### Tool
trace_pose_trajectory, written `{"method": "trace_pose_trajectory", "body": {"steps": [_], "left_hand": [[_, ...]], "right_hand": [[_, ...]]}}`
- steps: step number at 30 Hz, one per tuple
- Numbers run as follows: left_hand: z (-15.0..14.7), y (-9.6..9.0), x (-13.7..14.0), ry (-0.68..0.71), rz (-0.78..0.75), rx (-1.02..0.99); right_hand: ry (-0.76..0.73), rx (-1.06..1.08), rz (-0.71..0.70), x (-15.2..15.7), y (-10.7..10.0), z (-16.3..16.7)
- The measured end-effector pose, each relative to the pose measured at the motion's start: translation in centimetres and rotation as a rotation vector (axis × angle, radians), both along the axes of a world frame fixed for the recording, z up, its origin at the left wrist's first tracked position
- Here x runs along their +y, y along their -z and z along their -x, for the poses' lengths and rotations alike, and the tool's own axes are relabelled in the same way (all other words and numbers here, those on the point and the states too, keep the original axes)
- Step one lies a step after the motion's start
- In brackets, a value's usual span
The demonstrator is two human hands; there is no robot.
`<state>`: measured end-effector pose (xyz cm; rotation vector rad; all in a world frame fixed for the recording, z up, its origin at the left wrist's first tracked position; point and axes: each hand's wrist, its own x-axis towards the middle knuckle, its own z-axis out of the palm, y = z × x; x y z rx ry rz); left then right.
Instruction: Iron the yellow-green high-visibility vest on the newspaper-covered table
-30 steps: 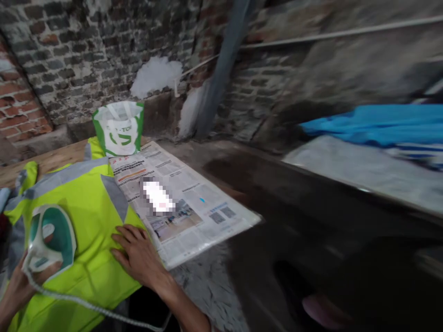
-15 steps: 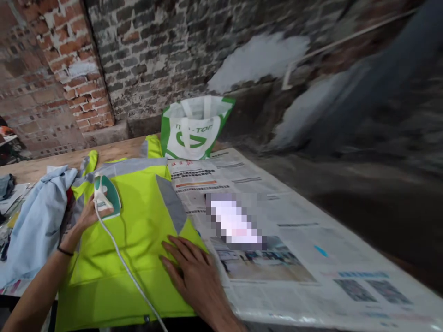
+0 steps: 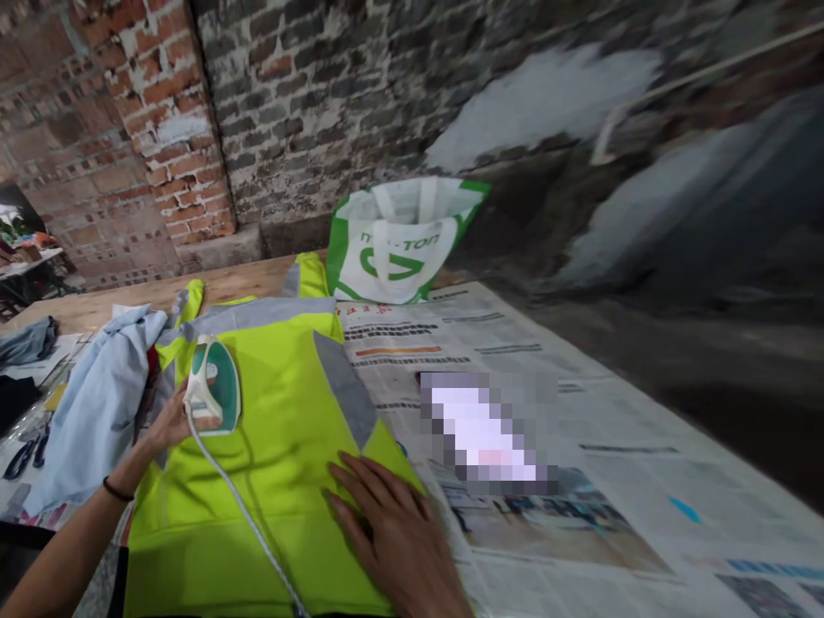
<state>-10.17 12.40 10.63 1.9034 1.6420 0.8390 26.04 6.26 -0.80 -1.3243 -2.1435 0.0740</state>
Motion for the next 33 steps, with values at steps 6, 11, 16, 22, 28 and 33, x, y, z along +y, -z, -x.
{"method": "trace_pose_trajectory", "body": {"steps": [6, 11, 16, 22, 28, 33], "left_hand": [[4.6, -0.3, 4.5, 0.078, 0.02, 0.023], [10.2, -0.3, 6.0, -0.058, 0.015, 0.106], [10.8, 2.6, 11.8, -0.212, 0.005, 0.307], [11.1, 5.7, 16.0, -0.358, 0.041, 0.505], [11.8, 6.1, 21.5, -0.369, 0.037, 0.605], [11.1, 5.5, 23.0, -0.404, -0.012, 0.631]], "right_hand": [[-0.178, -0.074, 0.181, 2.1, -1.3, -2.7], [-0.211, -0.146, 0.168, 10.3, -7.6, 0.4], [-0.068, -0.243, 0.188, 21.6, -10.8, 10.1], [0.046, -0.354, 0.392, 30.8, -7.2, 13.8], [0.222, -0.327, 0.452, 35.7, -4.2, 12.4], [0.232, -0.294, 0.457, 37.1, -3.8, 11.7]]}}
